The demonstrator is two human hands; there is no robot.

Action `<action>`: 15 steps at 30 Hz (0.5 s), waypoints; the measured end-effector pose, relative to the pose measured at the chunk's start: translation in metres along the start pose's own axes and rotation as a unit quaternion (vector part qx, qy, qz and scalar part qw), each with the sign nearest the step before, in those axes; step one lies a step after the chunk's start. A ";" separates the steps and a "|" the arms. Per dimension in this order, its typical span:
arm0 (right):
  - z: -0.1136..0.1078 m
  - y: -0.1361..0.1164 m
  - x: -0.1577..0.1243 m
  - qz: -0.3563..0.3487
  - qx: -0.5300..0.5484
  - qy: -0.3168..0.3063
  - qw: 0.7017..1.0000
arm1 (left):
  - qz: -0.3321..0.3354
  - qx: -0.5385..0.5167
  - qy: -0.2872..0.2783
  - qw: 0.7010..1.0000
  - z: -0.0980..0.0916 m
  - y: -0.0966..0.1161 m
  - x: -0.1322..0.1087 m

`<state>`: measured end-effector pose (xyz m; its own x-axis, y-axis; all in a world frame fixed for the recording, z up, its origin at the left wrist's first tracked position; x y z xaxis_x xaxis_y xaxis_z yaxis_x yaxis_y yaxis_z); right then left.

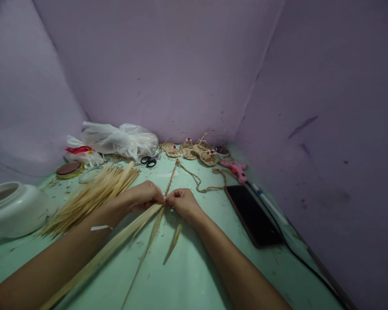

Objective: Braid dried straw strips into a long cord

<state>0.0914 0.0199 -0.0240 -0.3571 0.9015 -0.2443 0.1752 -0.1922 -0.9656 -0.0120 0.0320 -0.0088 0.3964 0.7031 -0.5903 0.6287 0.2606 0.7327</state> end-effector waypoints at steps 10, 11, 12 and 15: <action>0.001 -0.004 -0.004 0.012 0.005 0.000 1.000 | -0.013 -0.079 -0.065 0.995 0.017 0.004 -0.004; 0.001 -0.004 -0.004 0.016 0.005 -0.002 1.000 | -0.012 -0.078 -0.064 0.995 0.018 0.003 -0.004; 0.001 -0.003 -0.005 0.019 0.008 -0.005 1.000 | -0.012 -0.067 -0.057 0.996 0.017 0.003 -0.003; 0.001 -0.001 -0.006 0.031 0.021 -0.013 0.999 | -0.001 -0.002 0.003 1.000 0.006 0.002 -0.001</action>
Point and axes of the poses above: each hand's wrist, its own x-axis towards the middle knuckle, its own z-axis out of the palm, y = z × x, the point moved 8 cm from there along x, towards the middle knuckle, and after that the axes turned 12 degrees about -y, right-handed, at the moved point
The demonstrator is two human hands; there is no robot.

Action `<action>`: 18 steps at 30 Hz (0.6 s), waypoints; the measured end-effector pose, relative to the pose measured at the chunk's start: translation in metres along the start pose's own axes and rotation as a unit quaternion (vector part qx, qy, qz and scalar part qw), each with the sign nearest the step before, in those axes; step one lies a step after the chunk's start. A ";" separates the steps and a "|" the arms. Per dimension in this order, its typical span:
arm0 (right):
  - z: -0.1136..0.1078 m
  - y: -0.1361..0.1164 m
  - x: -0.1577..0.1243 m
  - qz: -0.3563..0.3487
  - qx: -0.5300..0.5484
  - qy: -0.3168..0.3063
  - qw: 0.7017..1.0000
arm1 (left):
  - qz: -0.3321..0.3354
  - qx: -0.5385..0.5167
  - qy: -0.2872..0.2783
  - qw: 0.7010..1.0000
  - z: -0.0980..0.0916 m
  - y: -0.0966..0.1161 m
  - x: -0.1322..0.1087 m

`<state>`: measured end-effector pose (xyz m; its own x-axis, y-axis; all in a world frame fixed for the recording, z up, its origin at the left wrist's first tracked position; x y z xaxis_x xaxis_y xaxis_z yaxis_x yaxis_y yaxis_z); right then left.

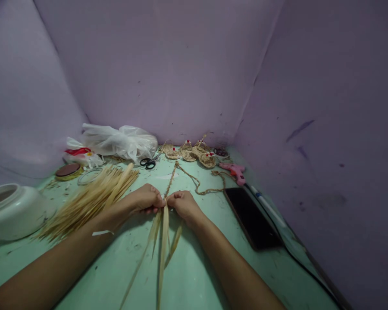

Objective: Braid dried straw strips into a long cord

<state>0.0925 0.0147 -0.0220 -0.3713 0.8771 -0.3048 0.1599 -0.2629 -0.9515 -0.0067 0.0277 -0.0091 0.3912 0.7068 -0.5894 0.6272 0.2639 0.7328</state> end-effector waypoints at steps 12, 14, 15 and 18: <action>0.001 0.003 0.000 0.015 0.031 -0.013 0.999 | 0.007 -0.161 -0.114 0.980 0.025 -0.003 0.004; 0.002 0.003 0.001 0.009 0.028 -0.022 0.999 | 0.000 -0.139 -0.119 0.983 0.025 -0.005 0.006; 0.004 0.003 0.002 0.003 0.026 -0.027 0.999 | -0.006 -0.117 -0.111 0.987 0.023 -0.006 0.006; 0.005 0.001 0.003 -0.017 0.023 -0.026 0.999 | -0.020 -0.062 -0.058 0.996 0.012 -0.010 0.007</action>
Point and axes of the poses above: each hand's wrist, its own x-axis towards the middle knuckle, its own z-axis out of the palm, y = z × x, the point moved 8 cm from there along x, towards the middle knuckle, and after that the axes turned 12 degrees about -y, right-handed, at the moved point
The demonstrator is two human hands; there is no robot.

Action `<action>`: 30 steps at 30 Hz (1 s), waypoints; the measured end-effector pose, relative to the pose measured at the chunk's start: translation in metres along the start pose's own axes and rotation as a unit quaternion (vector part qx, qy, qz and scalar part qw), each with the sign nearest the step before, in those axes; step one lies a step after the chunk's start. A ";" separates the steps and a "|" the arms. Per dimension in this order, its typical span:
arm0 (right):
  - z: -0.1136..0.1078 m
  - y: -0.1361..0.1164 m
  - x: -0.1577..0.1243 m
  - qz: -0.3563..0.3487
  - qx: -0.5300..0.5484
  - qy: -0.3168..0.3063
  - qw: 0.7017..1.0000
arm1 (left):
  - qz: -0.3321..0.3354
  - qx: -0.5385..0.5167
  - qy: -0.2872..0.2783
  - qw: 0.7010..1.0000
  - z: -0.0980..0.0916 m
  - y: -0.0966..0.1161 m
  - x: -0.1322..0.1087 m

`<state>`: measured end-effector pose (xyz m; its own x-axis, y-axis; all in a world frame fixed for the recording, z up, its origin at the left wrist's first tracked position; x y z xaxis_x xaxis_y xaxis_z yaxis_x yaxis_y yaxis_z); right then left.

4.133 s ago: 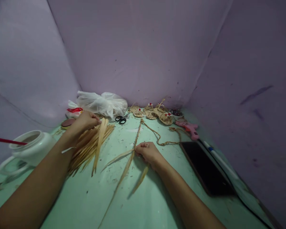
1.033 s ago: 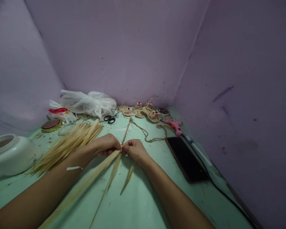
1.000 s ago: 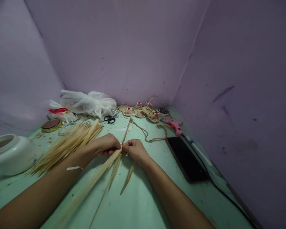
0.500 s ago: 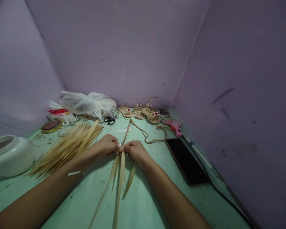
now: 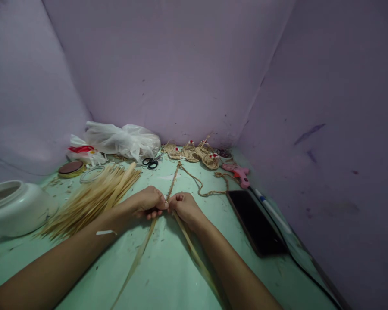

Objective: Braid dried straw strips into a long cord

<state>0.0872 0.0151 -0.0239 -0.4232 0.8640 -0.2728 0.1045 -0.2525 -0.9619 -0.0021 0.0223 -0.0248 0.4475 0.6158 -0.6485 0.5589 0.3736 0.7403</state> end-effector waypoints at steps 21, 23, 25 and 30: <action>-0.007 -0.034 -0.023 0.031 -0.398 0.106 0.911 | 0.075 0.031 0.116 0.990 -0.005 0.013 -0.007; 0.010 -0.040 -0.028 0.006 -0.437 0.109 0.893 | 0.056 -0.006 0.104 0.993 -0.002 0.011 -0.009; 0.027 -0.042 -0.032 -0.017 -0.484 0.113 0.867 | 0.045 -0.047 0.085 0.994 0.001 0.007 -0.011; 0.044 -0.041 -0.034 -0.026 -0.539 0.083 0.838 | 0.086 -0.060 0.052 0.993 -0.003 0.004 -0.010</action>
<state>0.0576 -0.0228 0.0255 -0.3315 0.9325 -0.1431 0.8797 0.2508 -0.4040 -0.0065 0.0195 -0.0154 0.4510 0.7439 -0.4931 0.3897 0.3329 0.8587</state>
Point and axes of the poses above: each hand's wrist, its own x-axis towards the middle knuckle, its own z-axis out of the palm, y = z × x, the point moved 8 cm from there along x, towards the middle knuckle, and after that the axes turned 12 degrees about -y, right-handed, at the moved point
